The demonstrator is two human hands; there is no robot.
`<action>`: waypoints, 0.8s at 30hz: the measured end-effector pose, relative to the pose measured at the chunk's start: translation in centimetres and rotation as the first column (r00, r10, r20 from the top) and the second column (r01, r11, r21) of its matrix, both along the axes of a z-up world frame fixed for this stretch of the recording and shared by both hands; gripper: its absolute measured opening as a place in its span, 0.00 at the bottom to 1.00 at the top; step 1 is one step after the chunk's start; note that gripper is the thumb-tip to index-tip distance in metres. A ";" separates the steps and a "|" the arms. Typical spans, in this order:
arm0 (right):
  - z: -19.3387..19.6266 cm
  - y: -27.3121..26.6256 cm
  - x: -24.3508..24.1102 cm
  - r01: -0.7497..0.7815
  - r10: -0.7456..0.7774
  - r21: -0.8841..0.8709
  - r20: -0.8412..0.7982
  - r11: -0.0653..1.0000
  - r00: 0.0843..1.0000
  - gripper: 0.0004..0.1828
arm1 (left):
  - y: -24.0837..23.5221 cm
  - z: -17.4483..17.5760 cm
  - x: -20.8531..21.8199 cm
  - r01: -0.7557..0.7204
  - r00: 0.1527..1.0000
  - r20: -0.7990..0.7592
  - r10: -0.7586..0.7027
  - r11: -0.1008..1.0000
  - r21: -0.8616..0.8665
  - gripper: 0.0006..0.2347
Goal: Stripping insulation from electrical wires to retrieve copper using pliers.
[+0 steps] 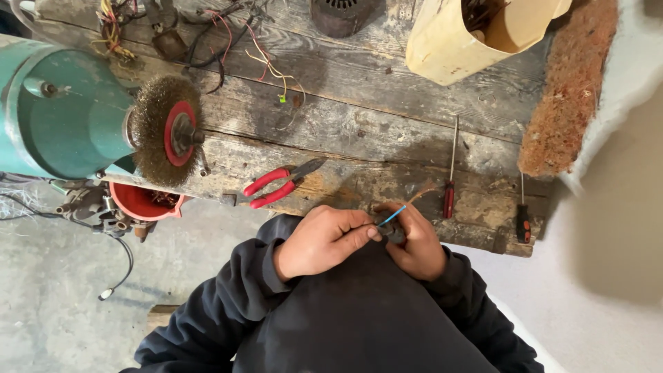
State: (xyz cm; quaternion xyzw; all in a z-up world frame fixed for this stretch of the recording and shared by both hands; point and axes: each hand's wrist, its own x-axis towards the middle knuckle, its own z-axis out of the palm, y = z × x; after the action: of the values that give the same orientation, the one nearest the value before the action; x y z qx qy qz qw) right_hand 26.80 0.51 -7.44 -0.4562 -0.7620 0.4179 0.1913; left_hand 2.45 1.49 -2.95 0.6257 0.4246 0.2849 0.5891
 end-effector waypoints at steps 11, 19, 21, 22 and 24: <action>-2.4 0.0 0.2 0.101 -0.113 0.283 0.024 0.954 0.993 0.22 | 0.0 0.8 -0.1 -0.036 0.999 0.001 0.036 0.977 0.208 0.06; -2.7 2.9 0.8 -0.102 0.153 0.350 -0.120 0.931 0.981 0.36 | -0.8 -3.1 0.2 0.319 0.876 0.455 -0.158 0.898 -0.302 0.08; -3.7 2.9 0.9 -0.110 0.177 0.368 -0.153 0.923 0.972 0.36 | -0.5 -2.8 0.2 0.352 0.858 0.483 -0.175 0.885 -0.305 0.08; -4.2 2.9 1.0 -0.113 0.197 0.389 -0.182 0.914 0.963 0.37 | -0.3 -2.6 0.2 0.390 0.835 0.513 -0.197 0.870 -0.301 0.09; -3.9 3.1 0.5 -0.120 0.211 0.385 -0.203 0.915 0.956 0.38 | -0.2 -2.6 0.2 0.404 0.820 0.533 -0.207 0.869 -0.285 0.09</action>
State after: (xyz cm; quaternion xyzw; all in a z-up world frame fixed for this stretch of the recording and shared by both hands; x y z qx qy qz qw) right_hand 27.33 3.56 -11.30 -0.2917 -0.8340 0.3343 0.3279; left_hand 2.62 1.30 -5.56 0.4663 0.2021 0.2432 0.8261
